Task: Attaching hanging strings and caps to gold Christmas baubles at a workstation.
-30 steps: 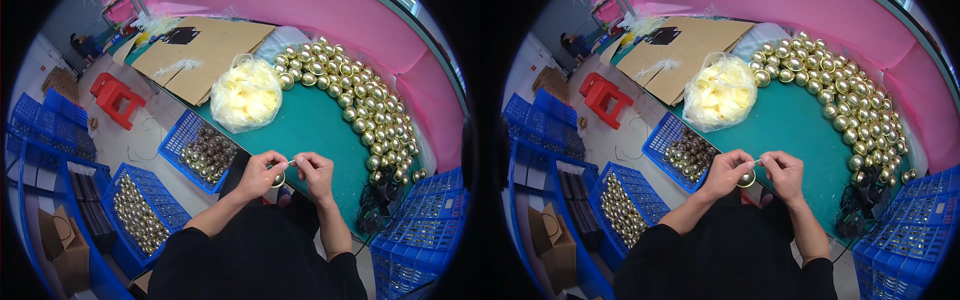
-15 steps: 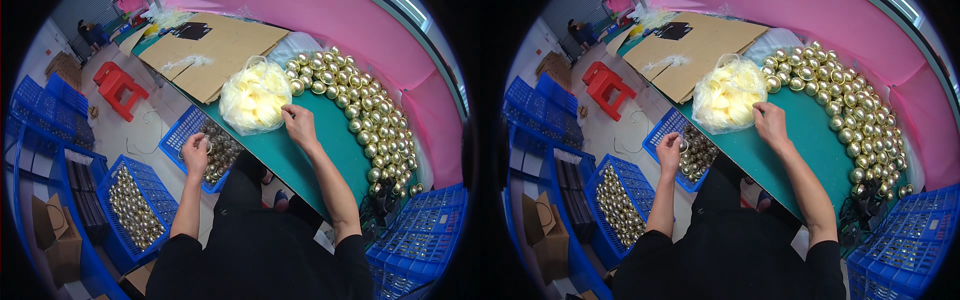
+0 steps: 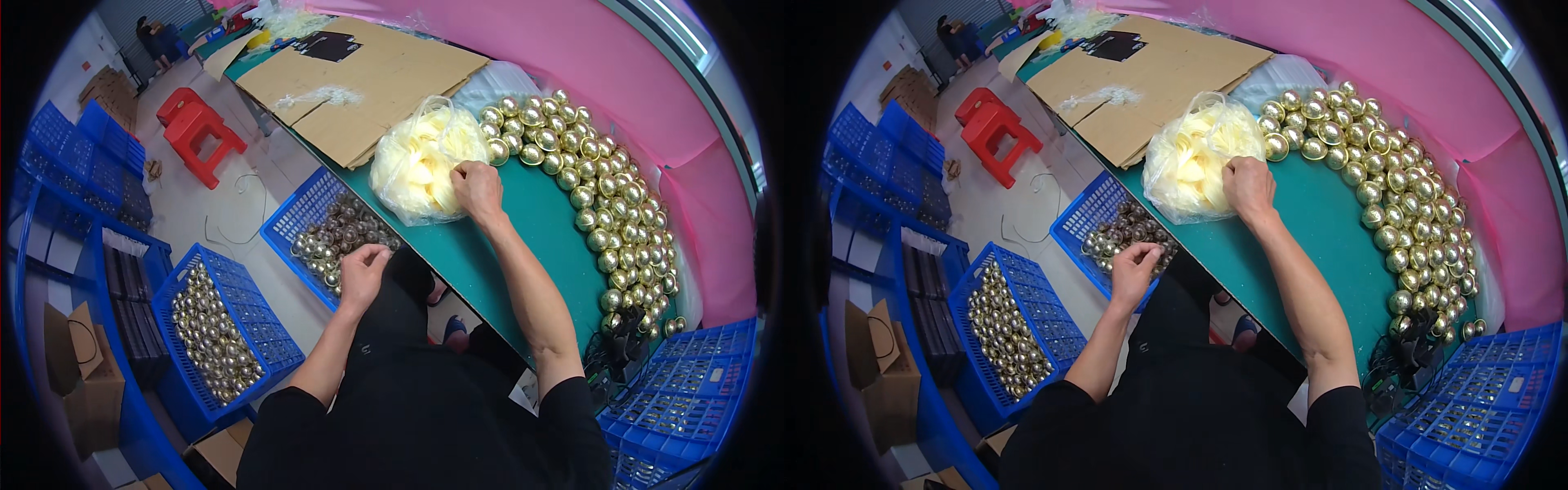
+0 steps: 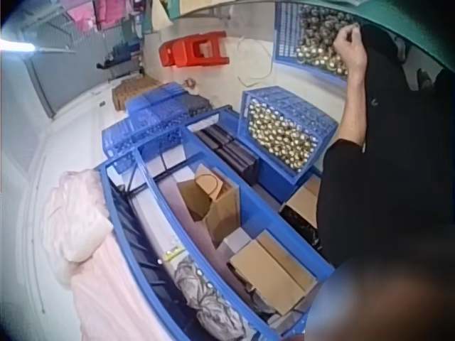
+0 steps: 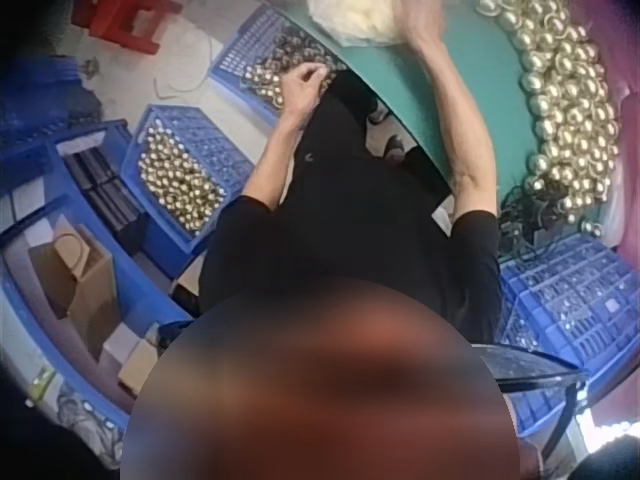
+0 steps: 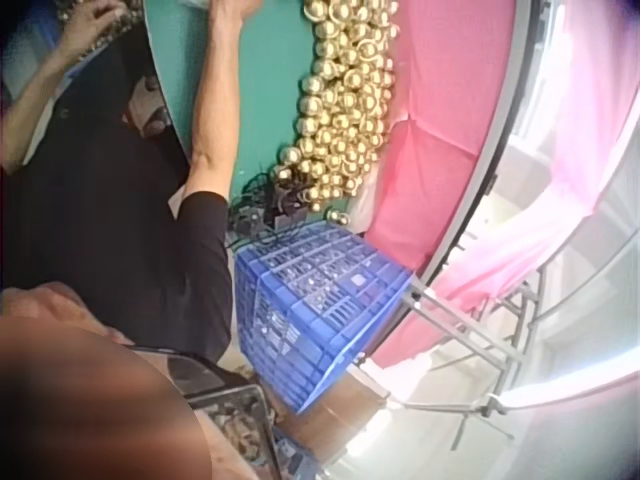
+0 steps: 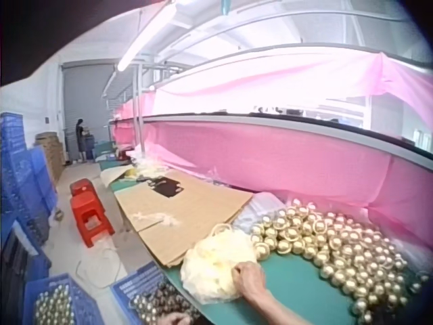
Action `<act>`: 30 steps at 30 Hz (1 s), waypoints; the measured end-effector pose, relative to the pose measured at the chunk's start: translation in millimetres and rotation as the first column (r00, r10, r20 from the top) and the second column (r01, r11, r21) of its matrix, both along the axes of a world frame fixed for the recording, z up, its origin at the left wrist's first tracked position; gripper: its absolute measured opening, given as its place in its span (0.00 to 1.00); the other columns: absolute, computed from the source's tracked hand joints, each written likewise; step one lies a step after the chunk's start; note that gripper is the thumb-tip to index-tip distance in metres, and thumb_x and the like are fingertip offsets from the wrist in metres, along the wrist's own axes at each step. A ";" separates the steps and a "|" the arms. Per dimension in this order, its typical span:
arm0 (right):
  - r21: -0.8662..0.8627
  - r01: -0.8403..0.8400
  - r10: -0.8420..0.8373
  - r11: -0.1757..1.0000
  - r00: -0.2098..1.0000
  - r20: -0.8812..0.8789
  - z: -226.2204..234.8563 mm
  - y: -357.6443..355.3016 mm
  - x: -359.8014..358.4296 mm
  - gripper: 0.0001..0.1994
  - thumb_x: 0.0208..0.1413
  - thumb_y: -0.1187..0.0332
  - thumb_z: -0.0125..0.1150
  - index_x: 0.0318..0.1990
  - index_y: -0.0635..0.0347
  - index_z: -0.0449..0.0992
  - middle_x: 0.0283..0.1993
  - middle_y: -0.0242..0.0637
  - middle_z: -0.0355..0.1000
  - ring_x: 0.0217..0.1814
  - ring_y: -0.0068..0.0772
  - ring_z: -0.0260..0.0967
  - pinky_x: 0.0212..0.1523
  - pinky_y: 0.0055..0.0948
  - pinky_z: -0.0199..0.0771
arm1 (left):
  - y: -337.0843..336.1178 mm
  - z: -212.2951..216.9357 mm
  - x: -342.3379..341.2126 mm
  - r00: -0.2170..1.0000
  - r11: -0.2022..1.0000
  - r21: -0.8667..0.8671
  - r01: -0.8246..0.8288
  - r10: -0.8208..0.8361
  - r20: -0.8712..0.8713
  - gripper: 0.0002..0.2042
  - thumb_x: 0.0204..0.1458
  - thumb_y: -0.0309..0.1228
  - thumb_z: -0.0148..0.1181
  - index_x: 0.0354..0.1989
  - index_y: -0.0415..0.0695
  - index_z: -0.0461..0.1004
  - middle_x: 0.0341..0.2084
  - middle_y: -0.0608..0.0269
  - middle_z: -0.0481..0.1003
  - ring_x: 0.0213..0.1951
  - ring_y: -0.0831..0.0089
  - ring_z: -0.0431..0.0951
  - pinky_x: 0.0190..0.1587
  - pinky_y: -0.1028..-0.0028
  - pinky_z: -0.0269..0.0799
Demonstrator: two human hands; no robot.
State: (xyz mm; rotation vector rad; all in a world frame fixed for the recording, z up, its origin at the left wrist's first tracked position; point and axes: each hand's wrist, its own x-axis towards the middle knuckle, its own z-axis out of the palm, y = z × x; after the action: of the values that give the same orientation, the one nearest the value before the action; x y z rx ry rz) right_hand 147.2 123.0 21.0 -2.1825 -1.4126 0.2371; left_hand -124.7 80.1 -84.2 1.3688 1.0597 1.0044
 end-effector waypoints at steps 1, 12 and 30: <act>0.119 -0.015 0.012 0.993 1.000 0.026 -4.8 -2.0 1.2 0.13 0.57 0.63 0.67 0.45 0.60 0.86 0.39 0.50 0.82 0.42 0.56 0.81 0.46 0.48 0.80 | -3.4 6.1 2.9 1.000 1.000 -0.015 0.011 -0.011 0.027 0.06 0.62 0.24 0.63 0.41 0.34 0.83 0.32 0.68 0.82 0.35 0.83 0.77 0.40 0.79 0.73; 0.340 -0.017 -0.004 0.940 0.998 0.060 -3.5 16.2 -0.8 0.10 0.56 0.65 0.69 0.44 0.55 0.86 0.40 0.48 0.81 0.42 0.55 0.80 0.45 0.48 0.79 | -20.8 25.7 17.2 0.994 0.994 0.018 0.111 -0.111 0.024 0.06 0.62 0.25 0.63 0.39 0.35 0.83 0.32 0.67 0.83 0.34 0.84 0.77 0.39 0.80 0.73; 0.252 0.128 0.127 0.959 0.599 -0.791 18.1 -106.6 -0.6 0.08 0.59 0.67 0.70 0.37 0.64 0.84 0.26 0.25 0.73 0.21 0.10 0.59 0.20 0.17 0.55 | -23.2 83.9 83.5 0.933 0.961 -0.041 0.273 -0.255 0.253 0.12 0.64 0.30 0.64 0.48 0.33 0.82 0.29 0.68 0.79 0.32 0.84 0.75 0.36 0.80 0.72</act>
State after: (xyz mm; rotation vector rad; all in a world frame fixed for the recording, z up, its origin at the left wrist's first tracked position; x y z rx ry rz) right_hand 146.6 16.4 39.1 -1.4852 -0.8311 0.8505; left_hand -41.2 57.0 -0.3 1.2492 0.7004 0.8965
